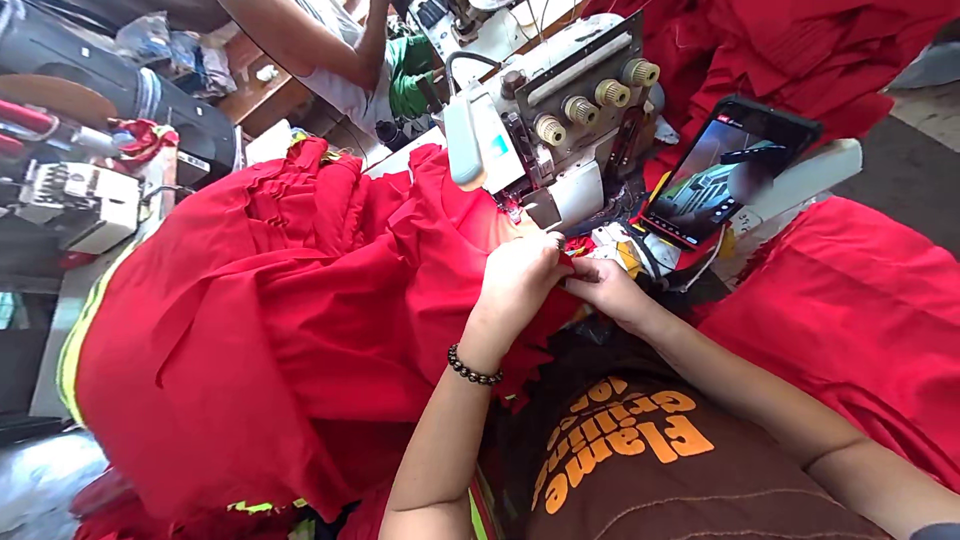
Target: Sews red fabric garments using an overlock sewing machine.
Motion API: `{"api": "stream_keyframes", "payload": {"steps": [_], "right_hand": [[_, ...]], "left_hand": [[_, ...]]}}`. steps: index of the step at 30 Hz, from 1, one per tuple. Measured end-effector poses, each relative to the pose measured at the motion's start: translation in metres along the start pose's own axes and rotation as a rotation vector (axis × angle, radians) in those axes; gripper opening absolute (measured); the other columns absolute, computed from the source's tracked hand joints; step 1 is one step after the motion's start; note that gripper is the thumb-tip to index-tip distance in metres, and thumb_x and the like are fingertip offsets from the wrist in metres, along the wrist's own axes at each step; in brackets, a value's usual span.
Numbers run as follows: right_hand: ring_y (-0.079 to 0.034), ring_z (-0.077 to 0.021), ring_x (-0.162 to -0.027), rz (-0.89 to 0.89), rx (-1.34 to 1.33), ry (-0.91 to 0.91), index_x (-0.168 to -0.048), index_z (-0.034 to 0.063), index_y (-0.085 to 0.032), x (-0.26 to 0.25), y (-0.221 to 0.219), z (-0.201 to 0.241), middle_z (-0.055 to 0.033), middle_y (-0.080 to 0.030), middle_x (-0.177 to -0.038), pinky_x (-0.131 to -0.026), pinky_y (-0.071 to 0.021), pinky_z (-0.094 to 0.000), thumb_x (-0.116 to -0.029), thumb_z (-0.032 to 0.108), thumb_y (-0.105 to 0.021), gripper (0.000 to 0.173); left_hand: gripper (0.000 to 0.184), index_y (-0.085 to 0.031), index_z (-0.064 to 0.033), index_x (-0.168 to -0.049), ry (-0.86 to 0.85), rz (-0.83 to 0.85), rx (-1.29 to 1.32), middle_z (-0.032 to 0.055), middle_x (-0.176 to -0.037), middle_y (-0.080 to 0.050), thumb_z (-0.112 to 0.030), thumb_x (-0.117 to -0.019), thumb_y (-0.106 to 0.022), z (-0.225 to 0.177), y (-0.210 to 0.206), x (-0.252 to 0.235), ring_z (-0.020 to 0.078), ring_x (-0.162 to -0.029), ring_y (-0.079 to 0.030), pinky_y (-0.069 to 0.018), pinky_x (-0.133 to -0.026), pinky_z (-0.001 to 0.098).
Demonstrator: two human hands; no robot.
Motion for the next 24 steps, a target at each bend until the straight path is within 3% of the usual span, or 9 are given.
{"api": "stream_keyframes", "payload": {"steps": [2, 5, 8, 10, 13, 16, 19, 21, 24], "right_hand": [[-0.068, -0.0065, -0.080, -0.016, 0.048, 0.024, -0.097, 0.0007, -0.073, -0.001, 0.005, -0.001, -0.0034, -0.072, -0.086, -0.076, -0.0582, -0.0273, -0.0951, 0.005, -0.066, 0.008], [-0.065, -0.0069, -0.078, 0.023, 0.004, 0.000, -0.087, 0.0017, -0.072, 0.000, 0.010, -0.005, -0.0023, -0.069, -0.083, -0.073, -0.0564, -0.0263, -0.0964, 0.006, -0.066, 0.012], [-0.065, -0.0064, -0.072, 0.056, -0.149, -0.076, -0.089, 0.0016, -0.072, 0.004, 0.012, -0.013, -0.0008, -0.069, -0.080, -0.070, -0.0573, -0.0251, -0.0982, 0.005, -0.063, 0.013], [-0.066, -0.0066, -0.069, 0.056, -0.215, -0.133, -0.092, 0.0003, -0.072, 0.007, 0.013, -0.018, -0.0009, -0.070, -0.078, -0.070, -0.0581, -0.0247, -0.0984, 0.002, -0.062, 0.013], [-0.072, -0.0124, -0.075, 0.052, -0.255, -0.172, -0.096, -0.0023, -0.071, 0.012, 0.014, -0.019, -0.0050, -0.074, -0.085, -0.074, -0.0629, -0.0297, -0.0976, -0.002, -0.061, 0.011], [-0.074, -0.0166, -0.075, 0.031, -0.269, -0.192, -0.094, -0.0037, -0.071, 0.014, 0.014, -0.020, -0.0079, -0.075, -0.087, -0.073, -0.0647, -0.0325, -0.0949, -0.005, -0.064, 0.008], [-0.075, -0.0160, -0.071, 0.046, -0.235, -0.209, -0.093, -0.0040, -0.071, 0.019, 0.013, -0.028, -0.0075, -0.076, -0.082, -0.072, -0.0648, -0.0314, -0.0928, -0.004, -0.067, 0.004], [-0.074, -0.0156, -0.070, 0.046, -0.216, -0.211, -0.093, -0.0031, -0.070, 0.026, 0.012, -0.033, -0.0060, -0.075, -0.080, -0.072, -0.0649, -0.0317, -0.0924, -0.003, -0.068, 0.002], [-0.073, -0.0141, -0.067, 0.006, -0.195, -0.174, -0.094, -0.0008, -0.070, 0.036, 0.011, -0.033, -0.0034, -0.075, -0.078, -0.067, -0.0642, -0.0306, -0.0898, -0.002, -0.071, 0.004]], "left_hand": [[0.017, -0.074, -0.0036, -0.098, -0.001, -0.013, 0.188, 0.0091, -0.090, -0.071, -0.014, -0.0862, -0.080, 0.016, 0.011, 0.003, 0.0214, -0.083, -0.069, -0.0575, -0.077, 0.0433], [0.011, -0.070, -0.0005, -0.097, 0.008, -0.055, 0.363, 0.0097, -0.093, -0.070, -0.001, -0.0870, -0.076, 0.032, 0.036, 0.012, 0.0156, -0.082, -0.067, -0.0564, -0.077, 0.0331], [0.002, -0.069, -0.0018, -0.092, 0.065, -0.134, 0.437, 0.0063, -0.089, -0.068, -0.001, -0.0911, -0.070, 0.046, 0.043, 0.017, 0.0088, -0.077, -0.064, -0.0536, -0.072, 0.0240], [0.003, -0.071, -0.0030, -0.094, 0.114, -0.145, 0.436, 0.0053, -0.096, -0.070, -0.004, -0.0931, -0.070, 0.054, 0.041, 0.011, 0.0064, -0.087, -0.066, -0.0536, -0.081, 0.0220], [0.005, -0.071, -0.0044, -0.093, 0.176, -0.155, 0.460, 0.0046, -0.097, -0.069, -0.003, -0.0891, -0.073, 0.061, 0.038, 0.004, 0.0063, -0.087, -0.064, -0.0528, -0.081, 0.0222], [0.015, -0.067, -0.0056, -0.089, 0.224, -0.173, 0.511, 0.0021, -0.087, -0.066, 0.001, -0.0818, -0.079, 0.064, 0.037, 0.004, 0.0052, -0.075, -0.060, -0.0507, -0.069, 0.0203], [0.010, -0.068, -0.0051, -0.089, 0.204, -0.183, 0.562, 0.0023, -0.085, -0.068, 0.002, -0.0855, -0.075, 0.064, 0.039, 0.016, 0.0066, -0.073, -0.064, -0.0534, -0.066, 0.0217], [0.007, -0.071, -0.0041, -0.093, 0.217, -0.173, 0.580, 0.0032, -0.090, -0.071, 0.002, -0.0917, -0.068, 0.064, 0.042, 0.024, 0.0075, -0.078, -0.066, -0.0554, -0.071, 0.0234], [0.008, -0.073, -0.0060, -0.093, 0.270, -0.172, 0.527, 0.0015, -0.095, -0.073, 0.001, -0.0913, -0.069, 0.071, 0.040, 0.028, 0.0051, -0.080, -0.067, -0.0562, -0.073, 0.0233]]}}
Point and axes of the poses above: each hand's wrist, its own x-axis away from the middle knuckle, its own y-axis out of the back of the hand, z = x × y, the point moved 7 cm from there along -x, towards the middle knuckle
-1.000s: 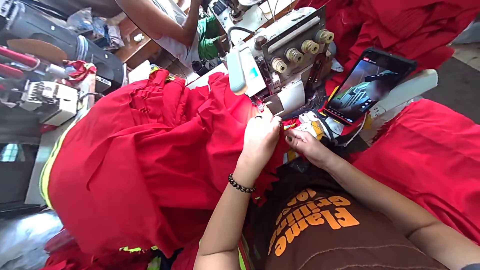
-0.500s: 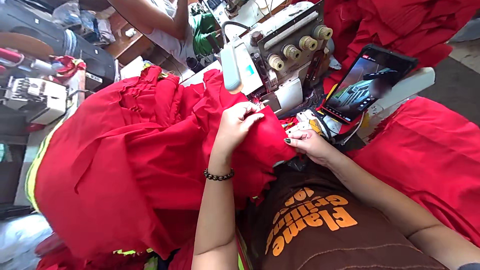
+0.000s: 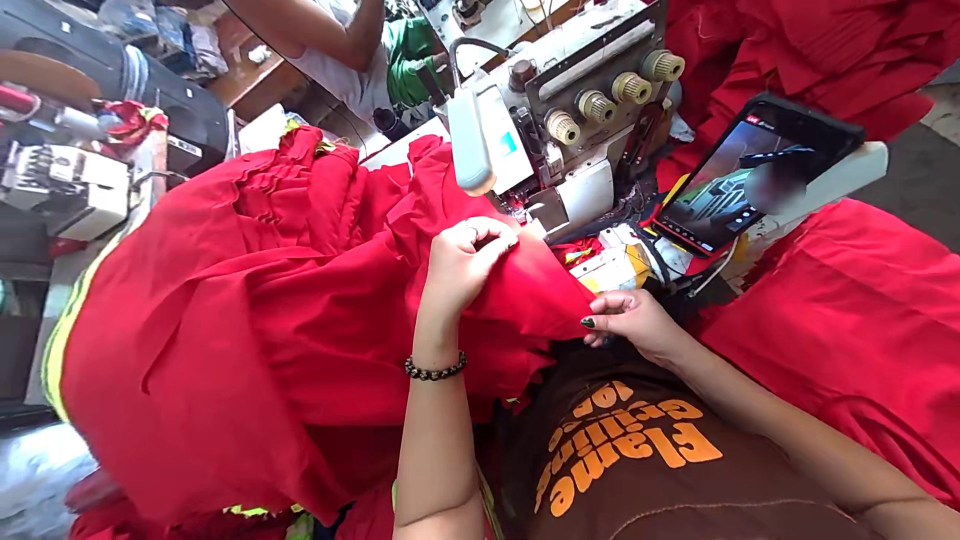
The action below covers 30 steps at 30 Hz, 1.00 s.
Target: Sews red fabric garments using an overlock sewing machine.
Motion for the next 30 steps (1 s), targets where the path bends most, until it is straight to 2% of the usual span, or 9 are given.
{"api": "stream_keyframes", "payload": {"steps": [6, 9, 13, 15, 18, 20, 23, 26, 30], "right_hand": [[-0.070, -0.0113, -0.061, -0.067, 0.025, 0.051, -0.092, 0.0017, -0.068, 0.004, -0.001, -0.003, -0.0020, -0.073, -0.075, -0.060, -0.0619, -0.0270, -0.0853, -0.002, -0.076, 0.010], [-0.069, -0.0118, -0.058, -0.096, 0.031, 0.073, -0.094, 0.0020, -0.065, 0.004, -0.001, -0.004, -0.0020, -0.072, -0.073, -0.057, -0.0607, -0.0271, -0.0838, -0.002, -0.077, 0.016], [-0.067, -0.0118, -0.056, -0.122, 0.018, 0.091, -0.110, 0.0007, -0.060, 0.007, -0.002, -0.001, -0.0018, -0.069, -0.072, -0.053, -0.0596, -0.0268, -0.0845, -0.001, -0.076, 0.030], [-0.067, -0.0121, -0.056, -0.124, 0.013, 0.100, -0.118, -0.0013, -0.061, 0.006, -0.002, -0.001, -0.0024, -0.069, -0.072, -0.053, -0.0596, -0.0267, -0.0852, -0.001, -0.076, 0.036], [-0.067, -0.0105, -0.057, -0.109, 0.034, 0.108, -0.111, -0.0010, -0.066, 0.007, -0.003, -0.001, -0.0006, -0.070, -0.073, -0.053, -0.0593, -0.0253, -0.0873, 0.002, -0.075, 0.025], [-0.069, -0.0103, -0.060, -0.068, 0.058, 0.131, -0.105, 0.0000, -0.068, 0.010, -0.005, -0.001, -0.0004, -0.072, -0.076, -0.055, -0.0607, -0.0259, -0.0890, 0.003, -0.074, 0.018], [-0.071, -0.0111, -0.066, -0.007, 0.068, 0.160, -0.105, -0.0001, -0.070, 0.017, -0.009, 0.003, -0.0007, -0.073, -0.081, -0.062, -0.0629, -0.0277, -0.0907, 0.002, -0.071, 0.015], [-0.072, -0.0123, -0.070, 0.023, 0.049, 0.176, -0.107, 0.0001, -0.070, 0.023, -0.014, 0.006, -0.0028, -0.074, -0.086, -0.065, -0.0637, -0.0283, -0.0928, 0.001, -0.069, 0.014], [-0.072, -0.0118, -0.073, 0.031, 0.067, 0.233, -0.109, -0.0005, -0.068, 0.022, -0.019, 0.017, -0.0028, -0.074, -0.089, -0.068, -0.0636, -0.0280, -0.0953, 0.002, -0.066, 0.014]], "left_hand": [[0.011, -0.072, -0.0078, -0.090, 0.042, -0.061, -0.032, -0.0005, -0.091, -0.070, 0.001, -0.0853, -0.076, 0.004, -0.001, 0.003, 0.0024, -0.068, -0.062, -0.0528, -0.062, 0.0180], [0.013, -0.070, -0.0085, -0.090, 0.035, -0.076, -0.054, -0.0002, -0.086, -0.068, 0.002, -0.0834, -0.075, 0.002, 0.000, 0.004, 0.0031, -0.061, -0.056, -0.0468, -0.054, 0.0176], [0.013, -0.069, -0.0079, -0.088, 0.008, -0.095, -0.046, 0.0004, -0.084, -0.066, 0.004, -0.0829, -0.073, 0.001, 0.000, 0.002, 0.0040, -0.060, -0.053, -0.0441, -0.052, 0.0178], [0.012, -0.071, -0.0072, -0.091, -0.007, -0.108, -0.077, 0.0019, -0.090, -0.069, 0.003, -0.0850, -0.072, -0.001, -0.002, 0.001, 0.0050, -0.067, -0.060, -0.0512, -0.060, 0.0199], [0.010, -0.076, -0.0063, -0.100, -0.120, -0.199, -0.364, 0.0079, -0.104, -0.073, -0.004, -0.0932, -0.069, -0.015, -0.013, 0.004, 0.0164, -0.096, -0.070, -0.0577, -0.085, 0.0338], [0.019, -0.077, -0.0067, -0.107, -0.163, -0.322, -0.642, 0.0126, -0.110, -0.072, -0.008, -0.1002, -0.059, -0.025, -0.031, 0.013, 0.0282, -0.106, -0.067, -0.0515, -0.093, 0.0465], [0.030, -0.072, -0.0075, -0.125, -0.076, -0.407, -0.885, 0.0117, -0.131, -0.069, -0.006, -0.1016, -0.053, -0.028, -0.067, 0.033, 0.0299, -0.124, -0.062, -0.0380, -0.110, 0.0547], [0.040, -0.064, -0.0094, -0.139, 0.039, -0.384, -0.932, 0.0105, -0.145, -0.061, -0.008, -0.1039, -0.046, -0.022, -0.086, 0.039, 0.0299, -0.138, -0.054, -0.0347, -0.116, 0.0581], [0.034, -0.069, -0.0058, -0.129, -0.007, -0.440, -0.753, 0.0122, -0.141, -0.063, -0.010, -0.1047, -0.046, -0.018, -0.079, 0.030, 0.0291, -0.137, -0.055, -0.0374, -0.117, 0.0521]]}}
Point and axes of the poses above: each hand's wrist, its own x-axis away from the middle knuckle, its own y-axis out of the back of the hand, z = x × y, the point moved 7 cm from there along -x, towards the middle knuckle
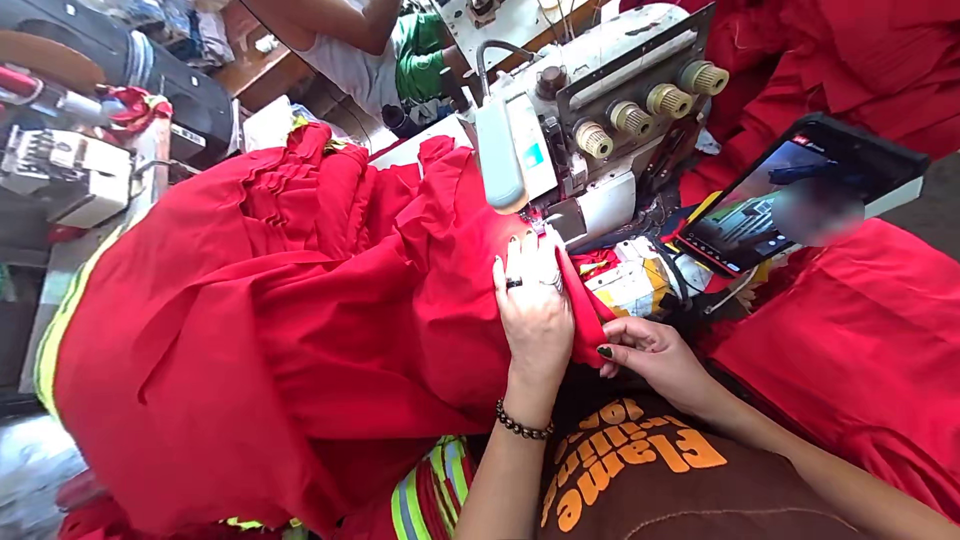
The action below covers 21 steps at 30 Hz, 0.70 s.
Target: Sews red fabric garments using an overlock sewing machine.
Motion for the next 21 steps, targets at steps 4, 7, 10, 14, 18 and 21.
{"api": "stream_keyframes", "payload": {"steps": [4, 7, 10, 14, 18, 21], "right_hand": [[-0.072, -0.0117, -0.073, -0.056, 0.067, 0.053, -0.120, -0.0026, -0.061, -0.018, -0.008, 0.015, -0.0019, -0.073, -0.089, -0.068, -0.0642, -0.0284, -0.0931, -0.001, -0.067, 0.027], [-0.072, -0.0116, -0.071, -0.115, 0.072, 0.132, -0.127, -0.0003, -0.056, -0.043, -0.011, 0.026, -0.0022, -0.072, -0.085, -0.067, -0.0637, -0.0269, -0.0911, -0.004, -0.068, 0.037], [-0.071, -0.0110, -0.070, -0.129, 0.119, 0.221, -0.129, 0.0011, -0.062, -0.071, -0.011, 0.034, -0.0034, -0.072, -0.082, -0.068, -0.0627, -0.0265, -0.0907, -0.006, -0.067, 0.039], [-0.069, -0.0077, -0.071, -0.169, 0.325, 0.344, -0.118, 0.0037, -0.073, -0.097, -0.009, 0.040, -0.0037, -0.075, -0.095, -0.065, -0.0615, -0.0242, -0.0955, 0.000, -0.064, 0.025], [-0.068, -0.0056, -0.069, -0.203, 0.388, 0.359, -0.118, 0.0047, -0.073, -0.099, -0.010, 0.037, -0.0017, -0.073, -0.087, -0.064, -0.0598, -0.0220, -0.0981, 0.005, -0.063, 0.022], [-0.067, -0.0050, -0.067, -0.194, 0.426, 0.357, -0.117, 0.0050, -0.073, -0.099, -0.010, 0.037, -0.0014, -0.073, -0.085, -0.063, -0.0589, -0.0213, -0.0990, 0.007, -0.063, 0.021]], "left_hand": [[0.030, -0.065, 0.0003, -0.126, 0.046, 0.106, 0.257, 0.0122, -0.138, -0.065, -0.012, -0.1043, -0.048, 0.037, -0.001, -0.023, 0.0244, -0.135, -0.056, -0.0357, -0.120, 0.0483], [0.034, -0.056, -0.0006, -0.133, 0.090, 0.277, 0.296, 0.0172, -0.128, -0.066, -0.015, -0.1026, -0.052, 0.063, -0.003, -0.049, 0.0324, -0.120, -0.063, -0.0495, -0.103, 0.0525], [0.039, -0.051, 0.0006, -0.136, 0.067, 0.330, 0.213, 0.0241, -0.121, -0.066, -0.015, -0.1015, -0.057, 0.074, -0.001, -0.069, 0.0415, -0.111, -0.066, -0.0525, -0.092, 0.0579], [0.035, -0.059, -0.0027, -0.133, 0.060, 0.238, 0.162, 0.0223, -0.116, -0.070, -0.017, -0.1015, -0.055, 0.094, -0.026, -0.112, 0.0384, -0.112, -0.068, -0.0519, -0.095, 0.0562], [0.033, -0.063, 0.0037, -0.130, 0.063, 0.203, 0.163, 0.0241, -0.126, -0.068, -0.013, -0.1032, -0.053, 0.116, -0.038, -0.139, 0.0379, -0.120, -0.065, -0.0480, -0.105, 0.0520], [0.034, -0.066, 0.0030, -0.128, 0.151, 0.185, 0.071, 0.0240, -0.129, -0.066, -0.016, -0.1050, -0.051, 0.150, -0.045, -0.145, 0.0414, -0.124, -0.061, -0.0455, -0.107, 0.0552]]}}
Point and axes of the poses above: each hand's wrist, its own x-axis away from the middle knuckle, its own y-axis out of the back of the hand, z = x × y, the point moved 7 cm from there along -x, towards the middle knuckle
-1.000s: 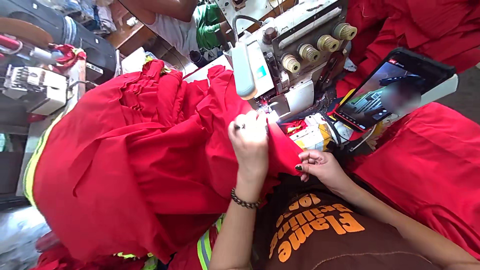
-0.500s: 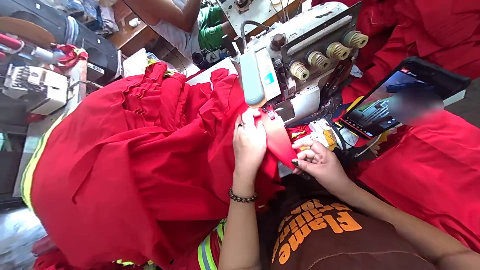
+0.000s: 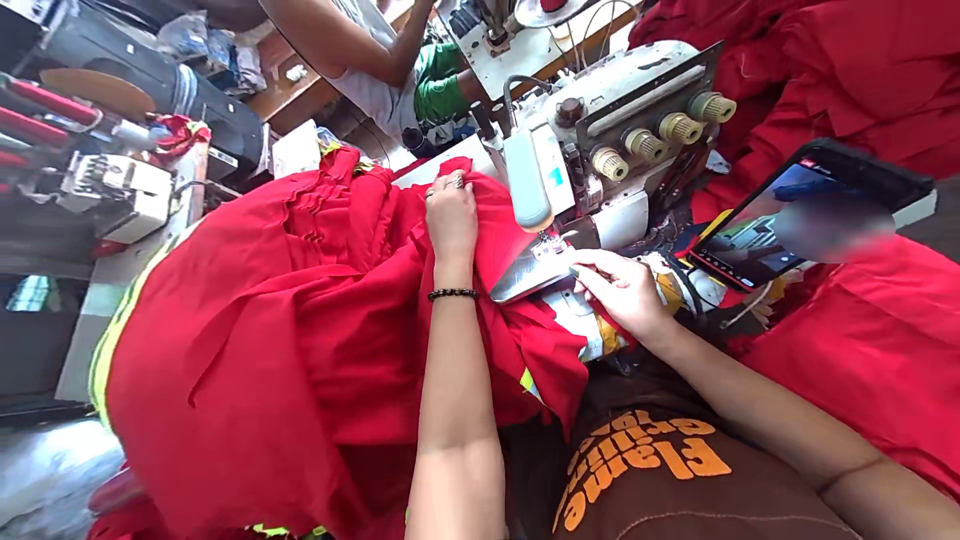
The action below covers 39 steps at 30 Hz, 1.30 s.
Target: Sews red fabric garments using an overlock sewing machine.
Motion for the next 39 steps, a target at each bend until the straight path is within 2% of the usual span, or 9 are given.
{"api": "stream_keyframes", "payload": {"steps": [5, 10, 12, 14, 17, 20, 25, 33, 39], "right_hand": [[-0.067, -0.0044, -0.067, 0.110, 0.118, 0.006, -0.109, 0.0075, -0.075, -0.010, -0.004, 0.029, 0.0006, -0.073, -0.085, -0.065, -0.0592, -0.0232, -0.1005, 0.012, -0.061, 0.017], [-0.067, -0.0168, -0.116, 0.250, 0.234, 0.260, -0.141, 0.0073, -0.061, -0.030, -0.046, 0.068, -0.0108, -0.064, -0.139, -0.100, -0.0554, -0.0342, -0.0998, 0.008, -0.060, 0.041], [-0.071, -0.0169, -0.093, 0.381, 0.295, 0.257, -0.143, 0.0085, -0.058, -0.027, -0.057, 0.068, -0.0110, -0.067, -0.129, -0.082, -0.0605, -0.0370, -0.1022, 0.013, -0.059, 0.041], [-0.068, -0.0157, -0.076, 0.456, 0.294, 0.286, -0.124, 0.0076, -0.069, -0.014, -0.053, 0.067, -0.0086, -0.070, -0.105, -0.071, -0.0607, -0.0363, -0.1016, 0.014, -0.061, 0.025], [-0.069, -0.0165, -0.078, 0.396, 0.438, 0.280, -0.102, 0.0094, -0.076, 0.004, -0.019, 0.056, -0.0058, -0.071, -0.094, -0.071, -0.0598, -0.0382, -0.1015, 0.019, -0.060, 0.019], [-0.073, -0.0309, -0.088, 0.251, 0.710, 0.214, -0.105, 0.0063, -0.076, 0.003, 0.010, 0.043, -0.0127, -0.073, -0.107, -0.072, -0.0594, -0.0548, -0.1029, 0.017, -0.059, 0.020], [-0.072, -0.0327, -0.087, 0.312, 0.728, 0.139, -0.100, 0.0040, -0.076, 0.014, -0.003, 0.037, -0.0146, -0.073, -0.095, -0.074, -0.0564, -0.0567, -0.1006, 0.016, -0.062, 0.018], [-0.072, -0.0245, -0.082, 0.276, 0.523, 0.283, -0.097, 0.0013, -0.075, 0.028, -0.078, 0.048, -0.0122, -0.072, -0.089, -0.076, -0.0609, -0.0438, -0.0994, 0.013, -0.062, 0.018], [-0.069, -0.0289, -0.088, 0.126, 0.476, 0.378, -0.125, -0.0005, -0.065, 0.004, -0.112, 0.103, -0.0169, -0.068, -0.106, -0.076, -0.0604, -0.0451, -0.0905, 0.016, -0.075, 0.040]], "left_hand": [[0.033, -0.064, 0.0007, -0.127, 0.133, -0.408, 0.066, 0.0189, -0.132, -0.064, -0.020, -0.1091, -0.046, 0.032, 0.081, 0.077, 0.0306, -0.126, -0.060, -0.0455, -0.110, 0.0453], [0.021, -0.064, 0.0066, -0.119, 0.003, -0.777, 0.318, 0.0128, -0.117, -0.066, -0.005, -0.1052, -0.053, 0.007, 0.155, 0.154, 0.0140, -0.109, -0.064, -0.0522, -0.097, 0.0289], [0.019, -0.065, 0.0060, -0.117, -0.086, -0.768, 0.383, 0.0096, -0.115, -0.068, -0.001, -0.1037, -0.053, -0.004, 0.166, 0.177, 0.0137, -0.110, -0.064, -0.0528, -0.097, 0.0309], [0.017, -0.066, 0.0028, -0.114, -0.142, -0.697, 0.449, 0.0061, -0.113, -0.070, 0.000, -0.1018, -0.054, -0.008, 0.165, 0.195, 0.0137, -0.111, -0.065, -0.0533, -0.099, 0.0331], [0.014, -0.072, -0.0068, -0.107, -0.215, -0.501, 0.513, 0.0027, -0.107, -0.073, -0.004, -0.1000, -0.061, -0.012, 0.140, 0.214, 0.0142, -0.109, -0.067, -0.0544, -0.099, 0.0345], [0.013, -0.075, -0.0095, -0.104, -0.251, -0.232, 0.455, 0.0050, -0.102, -0.075, -0.011, -0.1004, -0.063, -0.018, 0.097, 0.232, 0.0151, -0.102, -0.069, -0.0552, -0.094, 0.0343], [0.019, -0.074, -0.0044, -0.111, -0.194, 0.380, 0.333, 0.0085, -0.106, -0.075, -0.014, -0.1004, -0.061, -0.011, 0.069, 0.261, 0.0179, -0.097, -0.073, -0.0594, -0.090, 0.0364], [0.032, -0.069, -0.0013, -0.125, -0.134, 0.021, -0.162, 0.0213, -0.137, -0.061, -0.002, -0.0940, -0.061, 0.002, 0.023, 0.154, 0.0429, -0.125, -0.058, -0.0454, -0.100, 0.0642], [0.044, -0.064, -0.0046, -0.127, -0.042, -0.384, 0.174, 0.0172, -0.123, -0.062, 0.005, -0.0849, -0.067, -0.014, 0.116, 0.134, 0.0289, -0.106, -0.064, -0.0568, -0.086, 0.0446]]}}
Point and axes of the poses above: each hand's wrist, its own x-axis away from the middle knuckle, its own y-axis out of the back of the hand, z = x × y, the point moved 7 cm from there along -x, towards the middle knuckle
